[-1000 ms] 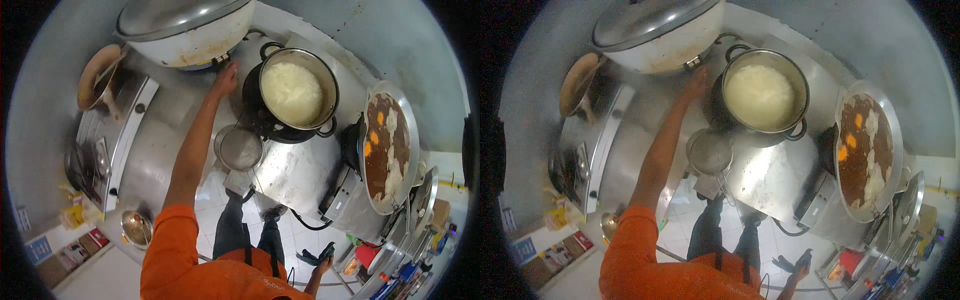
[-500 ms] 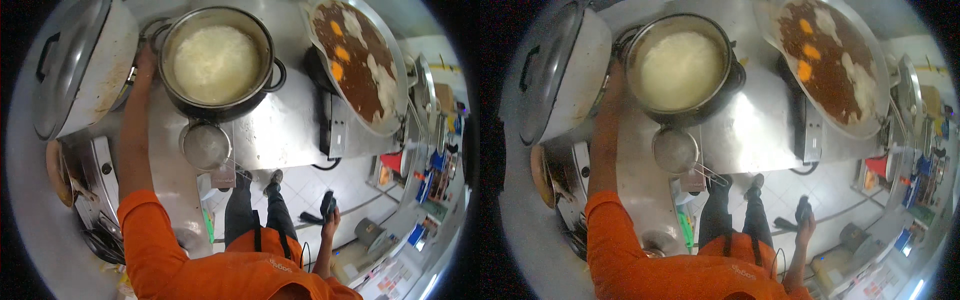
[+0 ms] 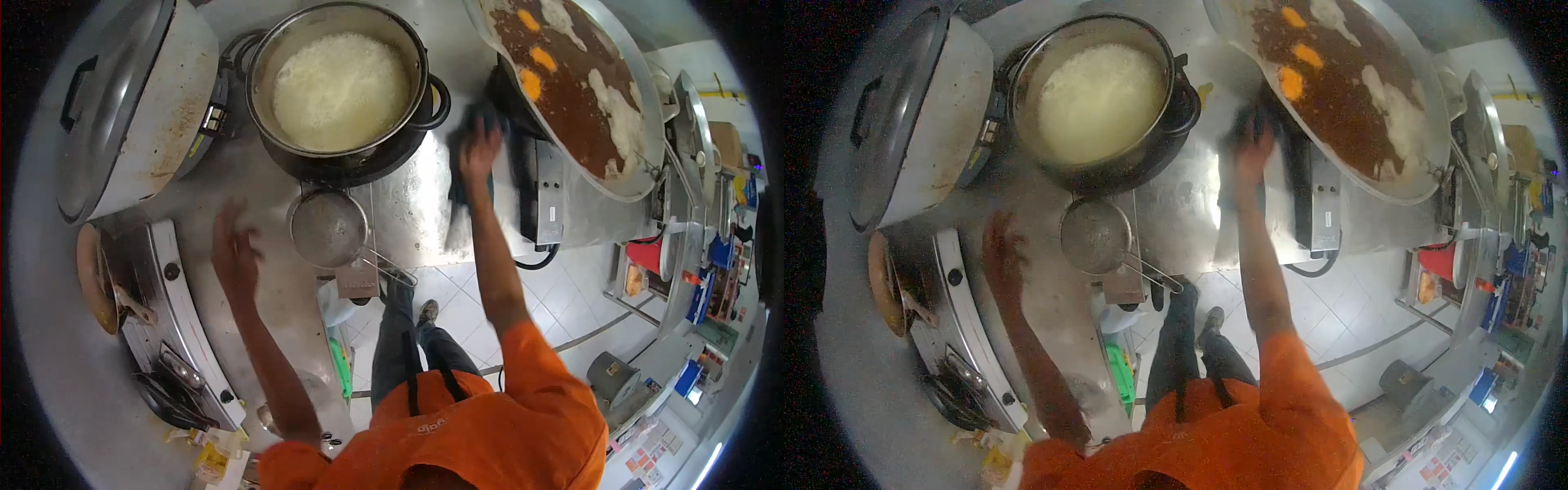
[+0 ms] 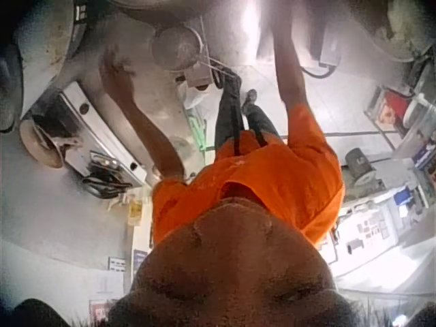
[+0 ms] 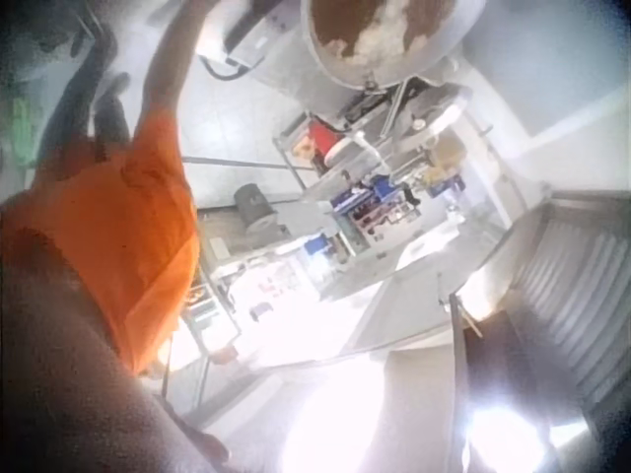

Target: The person wipes down a stainless steel prep table using a cloth and spray bottle, handles food items in large pots on a cooking line with a strainer, pours liquid from a container into a sink, and washes various pots and bowls by hand in a three-compartment sink before placing them on a storage rack.

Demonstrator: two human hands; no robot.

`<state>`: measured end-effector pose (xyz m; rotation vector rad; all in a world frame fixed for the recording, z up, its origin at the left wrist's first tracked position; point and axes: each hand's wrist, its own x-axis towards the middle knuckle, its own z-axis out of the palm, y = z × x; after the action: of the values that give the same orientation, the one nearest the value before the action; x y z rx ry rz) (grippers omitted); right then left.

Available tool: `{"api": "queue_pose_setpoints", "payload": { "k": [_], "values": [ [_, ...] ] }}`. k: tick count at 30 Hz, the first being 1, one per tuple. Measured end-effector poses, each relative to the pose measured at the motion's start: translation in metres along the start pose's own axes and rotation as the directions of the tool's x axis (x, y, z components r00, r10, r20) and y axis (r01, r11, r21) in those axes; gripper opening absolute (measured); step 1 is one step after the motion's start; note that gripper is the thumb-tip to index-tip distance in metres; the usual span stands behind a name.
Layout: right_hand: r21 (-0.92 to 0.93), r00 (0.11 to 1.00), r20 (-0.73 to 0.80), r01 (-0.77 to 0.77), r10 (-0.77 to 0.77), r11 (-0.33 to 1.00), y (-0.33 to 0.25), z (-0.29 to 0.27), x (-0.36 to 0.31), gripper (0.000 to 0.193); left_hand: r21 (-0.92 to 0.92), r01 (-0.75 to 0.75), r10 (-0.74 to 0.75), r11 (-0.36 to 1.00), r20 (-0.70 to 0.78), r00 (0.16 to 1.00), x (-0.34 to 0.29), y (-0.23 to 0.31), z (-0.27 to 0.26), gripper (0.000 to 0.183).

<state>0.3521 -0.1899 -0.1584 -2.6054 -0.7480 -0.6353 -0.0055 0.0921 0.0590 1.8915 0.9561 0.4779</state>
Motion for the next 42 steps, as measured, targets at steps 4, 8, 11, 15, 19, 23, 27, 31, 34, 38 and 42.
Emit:
{"api": "queue_pose_setpoints", "payload": {
  "k": [4,8,11,15,19,23,27,31,34,38,42],
  "values": [
    [0.314,0.951,0.052,0.275,-0.306,0.909,-0.028,0.059,0.124,0.043,-0.399,0.150,-0.208,0.905,-0.106,0.972,-0.134,-0.028,0.005,0.044],
    [0.527,0.938,0.092,0.239,-0.335,0.815,-0.043,0.039,0.049,0.031,-0.603,0.307,-0.411,0.736,-0.038,0.911,-0.228,-0.050,0.017,0.048],
    [0.541,0.920,0.311,0.034,-0.238,0.840,-0.089,-0.044,-0.060,0.025,-0.537,0.330,-0.457,0.776,-0.118,0.882,-0.257,-0.054,0.036,0.048],
    [0.788,0.537,0.313,0.314,-0.783,0.530,-0.094,-0.114,-0.124,0.033,-0.475,0.349,-0.473,0.808,-0.168,0.865,-0.260,-0.058,0.065,0.044],
    [0.738,0.692,0.436,0.091,-0.575,0.669,-0.105,-0.112,-0.081,0.030,-0.506,0.347,-0.478,0.790,-0.152,0.865,-0.265,-0.053,0.065,0.041],
    [0.624,0.862,0.289,0.160,-0.416,0.765,-0.130,-0.073,-0.047,0.029,-0.497,0.345,-0.479,0.796,-0.169,0.862,-0.283,-0.063,0.063,0.040],
    [0.780,0.774,0.285,0.156,-0.566,0.606,-0.105,-0.062,-0.146,0.024,-0.515,0.381,-0.529,0.768,-0.176,0.830,-0.308,-0.089,0.059,0.037],
    [0.617,0.794,0.582,-0.291,-0.174,0.731,-0.032,-0.143,-0.151,0.026,-0.397,0.463,-0.564,0.792,-0.187,0.804,-0.344,-0.122,0.053,0.034],
    [0.383,0.900,0.322,-0.408,0.294,0.829,0.003,-0.144,-0.144,0.031,-0.414,0.499,-0.608,0.761,-0.191,0.770,-0.350,-0.125,0.059,0.033],
    [0.558,0.972,0.220,-0.062,-0.076,0.827,0.014,-0.088,-0.205,0.029,-0.531,0.455,-0.614,0.714,-0.163,0.772,-0.341,-0.110,0.085,0.031],
    [0.728,0.787,0.470,-0.090,-0.400,0.679,0.011,-0.178,-0.207,0.036,-0.448,0.463,-0.574,0.765,-0.148,0.806,-0.348,-0.096,0.120,0.031]
  ]
}}
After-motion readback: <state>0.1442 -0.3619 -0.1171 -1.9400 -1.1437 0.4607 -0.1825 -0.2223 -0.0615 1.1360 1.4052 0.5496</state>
